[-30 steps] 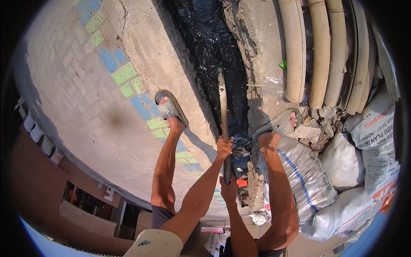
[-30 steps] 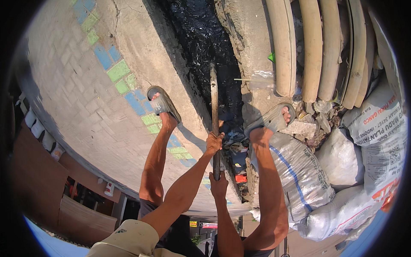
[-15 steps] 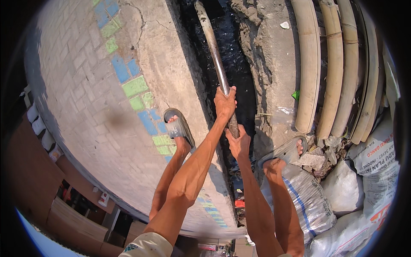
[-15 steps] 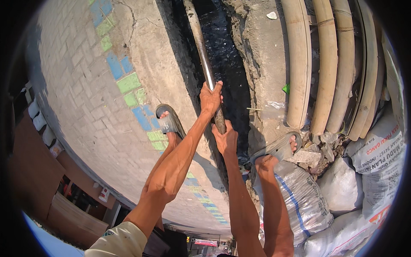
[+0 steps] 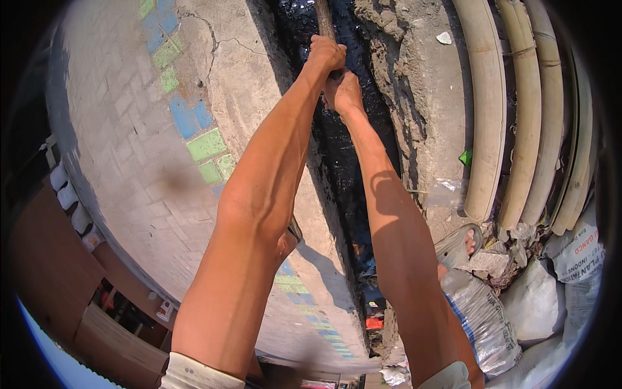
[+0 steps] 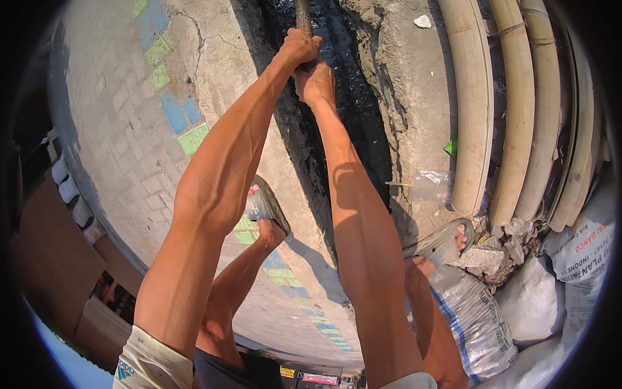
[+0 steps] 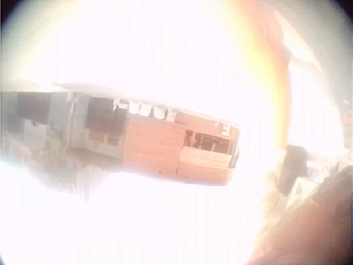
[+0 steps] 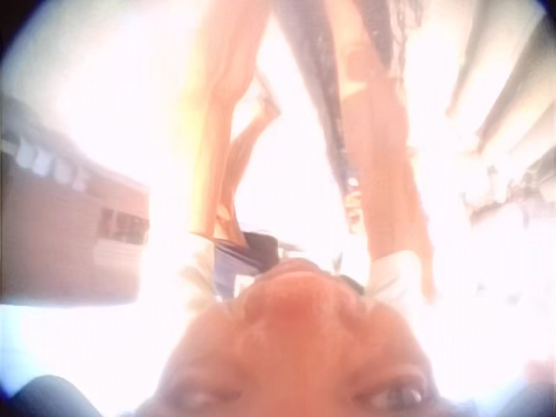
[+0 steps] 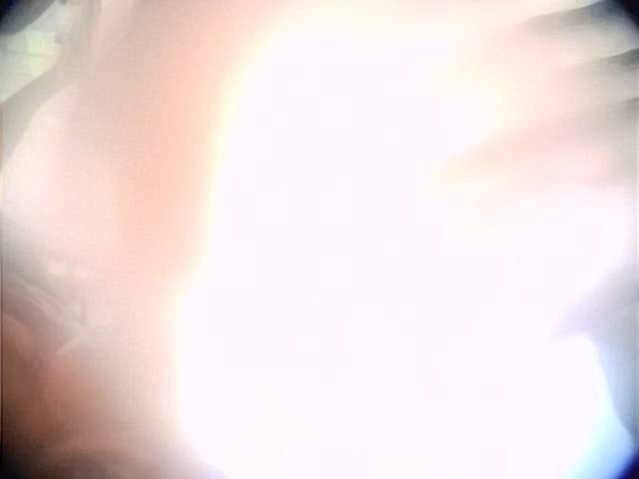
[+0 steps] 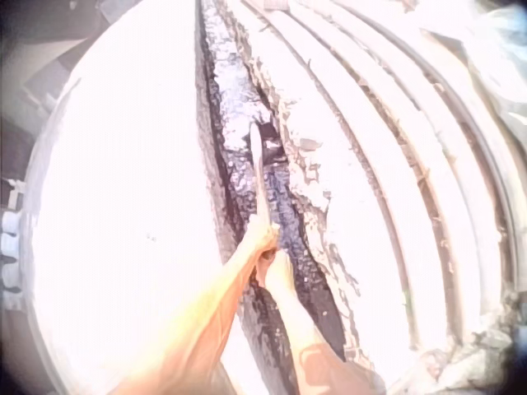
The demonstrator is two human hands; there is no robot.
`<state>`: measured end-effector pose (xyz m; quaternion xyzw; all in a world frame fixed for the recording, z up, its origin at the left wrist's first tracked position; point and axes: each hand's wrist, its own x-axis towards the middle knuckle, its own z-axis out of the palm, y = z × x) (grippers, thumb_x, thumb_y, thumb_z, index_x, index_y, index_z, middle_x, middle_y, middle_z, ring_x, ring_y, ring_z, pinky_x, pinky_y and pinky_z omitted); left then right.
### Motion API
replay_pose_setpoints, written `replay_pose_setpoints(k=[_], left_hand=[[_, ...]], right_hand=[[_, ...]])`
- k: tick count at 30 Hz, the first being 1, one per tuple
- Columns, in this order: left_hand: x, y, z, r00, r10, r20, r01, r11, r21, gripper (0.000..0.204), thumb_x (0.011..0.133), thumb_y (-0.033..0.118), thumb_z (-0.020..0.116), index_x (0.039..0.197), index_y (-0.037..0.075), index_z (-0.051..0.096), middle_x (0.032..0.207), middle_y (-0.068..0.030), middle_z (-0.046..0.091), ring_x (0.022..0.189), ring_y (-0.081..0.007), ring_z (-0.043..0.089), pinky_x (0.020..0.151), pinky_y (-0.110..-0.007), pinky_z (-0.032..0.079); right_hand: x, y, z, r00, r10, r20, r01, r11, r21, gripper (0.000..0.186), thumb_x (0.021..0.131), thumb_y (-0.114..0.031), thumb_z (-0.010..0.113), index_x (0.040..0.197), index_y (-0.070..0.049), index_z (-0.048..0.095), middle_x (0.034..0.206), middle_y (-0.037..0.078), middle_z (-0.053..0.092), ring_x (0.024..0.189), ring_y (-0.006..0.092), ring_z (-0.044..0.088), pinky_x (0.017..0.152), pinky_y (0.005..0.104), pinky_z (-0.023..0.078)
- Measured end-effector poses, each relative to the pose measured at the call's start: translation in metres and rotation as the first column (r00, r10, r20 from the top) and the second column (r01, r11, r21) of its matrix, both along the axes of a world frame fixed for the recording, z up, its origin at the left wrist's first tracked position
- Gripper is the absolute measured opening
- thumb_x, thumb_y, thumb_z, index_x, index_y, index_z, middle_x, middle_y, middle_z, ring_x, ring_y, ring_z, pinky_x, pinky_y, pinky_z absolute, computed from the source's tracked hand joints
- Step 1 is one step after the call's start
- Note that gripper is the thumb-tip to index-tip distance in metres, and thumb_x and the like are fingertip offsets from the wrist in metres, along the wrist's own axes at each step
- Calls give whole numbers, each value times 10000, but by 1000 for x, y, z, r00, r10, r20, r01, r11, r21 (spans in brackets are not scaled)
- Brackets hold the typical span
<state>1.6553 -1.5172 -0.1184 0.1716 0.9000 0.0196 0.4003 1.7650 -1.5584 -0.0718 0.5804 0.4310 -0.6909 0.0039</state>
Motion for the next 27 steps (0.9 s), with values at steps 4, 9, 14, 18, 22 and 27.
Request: replay_pose_setpoints(k=[4, 9, 14, 18, 22, 27], left_hand=[[77, -64, 25, 955, 149, 257, -172, 983, 69, 771, 919, 319, 772, 1388, -122, 348, 1400, -346, 570, 1282, -434, 619, 1084, -451, 516], [160, -154, 36, 964, 88, 250, -116, 989, 97, 577, 978, 269, 708, 1241, -137, 394, 993, -286, 726, 863, -348, 768, 813, -411, 617], [201, -227, 33, 801, 326, 502, -367, 930, -16, 545, 947, 251, 737, 1223, -86, 409, 1076, -343, 685, 908, -454, 739, 814, -438, 625], [259, -285, 52, 478, 578, 661, -700, 706, -111, 372, 963, 179, 729, 1139, 5, 451, 833, -150, 644, 613, -252, 695, 539, -405, 625], [330, -335, 108, 472, 596, 650, -689, 709, -150, 289, 974, 144, 713, 1106, 60, 471, 732, -44, 559, 498, -133, 548, 416, -307, 496], [396, -391, 187, 565, 619, 545, -598, 763, -245, 302, 940, 151, 721, 1109, 55, 490, 707, -48, 593, 474, -152, 548, 396, -323, 461]], right_hand=[[88, -56, 29, 979, 148, 143, -186, 931, 313, 560, 875, -318, 813, 1243, 59, 622, 1155, 300, 708, 1153, 451, 671, 930, 475, 538], [167, -143, 64, 965, 121, 235, -193, 930, 313, 456, 926, -306, 750, 1145, 59, 586, 992, 304, 691, 1012, 487, 692, 829, 476, 535], [228, -224, 138, 935, 156, 318, -188, 979, 74, 349, 914, -273, 736, 1059, 17, 608, 769, 198, 671, 710, 329, 703, 691, 423, 533], [289, -283, 202, 884, 193, 425, -159, 981, -116, 336, 895, -259, 749, 1077, -12, 615, 720, 205, 648, 691, 360, 706, 677, 446, 539], [339, -333, 255, 840, 209, 501, -186, 978, -96, 385, 850, -260, 799, 1056, -2, 602, 738, 203, 661, 670, 355, 692, 668, 453, 537], [378, -365, 349, 862, 123, 491, -42, 984, -173, 361, 806, -220, 806, 983, 6, 587, 706, 219, 661, 679, 386, 718, 655, 467, 549]])
